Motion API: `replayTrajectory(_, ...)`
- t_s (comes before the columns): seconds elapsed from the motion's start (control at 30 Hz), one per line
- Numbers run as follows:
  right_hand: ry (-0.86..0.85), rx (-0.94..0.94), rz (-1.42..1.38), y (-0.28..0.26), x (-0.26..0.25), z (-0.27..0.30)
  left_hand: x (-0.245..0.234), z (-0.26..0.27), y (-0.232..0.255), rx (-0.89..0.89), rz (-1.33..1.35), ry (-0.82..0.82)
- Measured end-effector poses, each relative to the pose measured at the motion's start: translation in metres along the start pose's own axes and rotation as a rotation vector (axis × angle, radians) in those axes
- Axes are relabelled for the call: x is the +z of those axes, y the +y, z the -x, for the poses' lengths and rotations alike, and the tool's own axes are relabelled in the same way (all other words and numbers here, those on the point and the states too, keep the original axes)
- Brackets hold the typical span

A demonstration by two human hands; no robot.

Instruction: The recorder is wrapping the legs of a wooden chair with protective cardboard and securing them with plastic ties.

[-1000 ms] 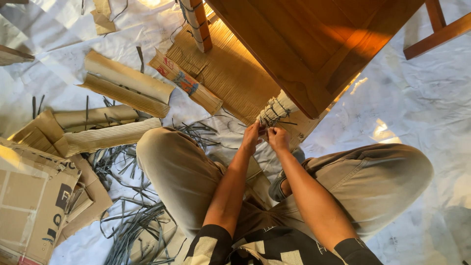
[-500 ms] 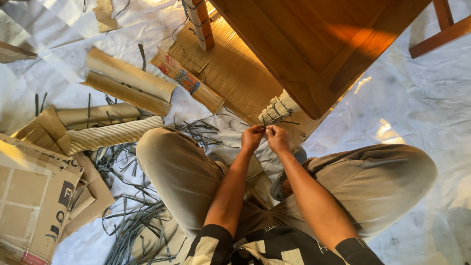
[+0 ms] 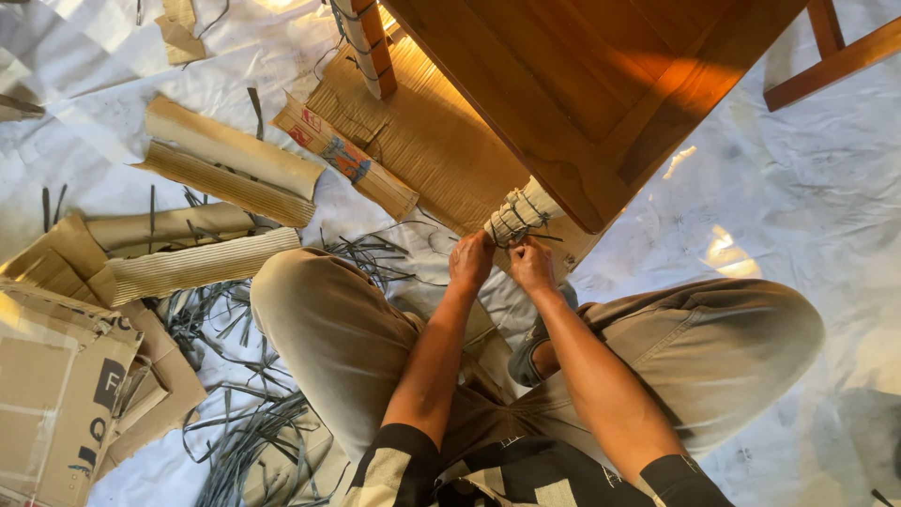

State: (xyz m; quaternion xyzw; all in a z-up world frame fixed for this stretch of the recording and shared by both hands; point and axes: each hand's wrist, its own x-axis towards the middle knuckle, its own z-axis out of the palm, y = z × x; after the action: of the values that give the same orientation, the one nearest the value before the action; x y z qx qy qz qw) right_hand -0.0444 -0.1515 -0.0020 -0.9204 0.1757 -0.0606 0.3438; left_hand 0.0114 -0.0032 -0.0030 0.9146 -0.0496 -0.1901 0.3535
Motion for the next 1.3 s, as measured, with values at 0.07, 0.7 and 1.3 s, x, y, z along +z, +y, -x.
replayTrajectory(0.07, 0.001, -0.054, 0.087, -0.001, -0.009, -0.007, -0.014, -0.004, 0.002, -0.012, -0.02, 0.002)
replayTrajectory(0.7, -0.307, 0.259, 0.351, -0.017, -0.05, -0.028, -0.031, -0.033, 0.002, -0.124, -0.118, -0.088)
replayTrajectory(1.3, -0.285, 0.683, -0.652, 0.071, 0.054, 0.007, 0.026, 0.005, -0.005, -0.216, 0.491, -0.202)
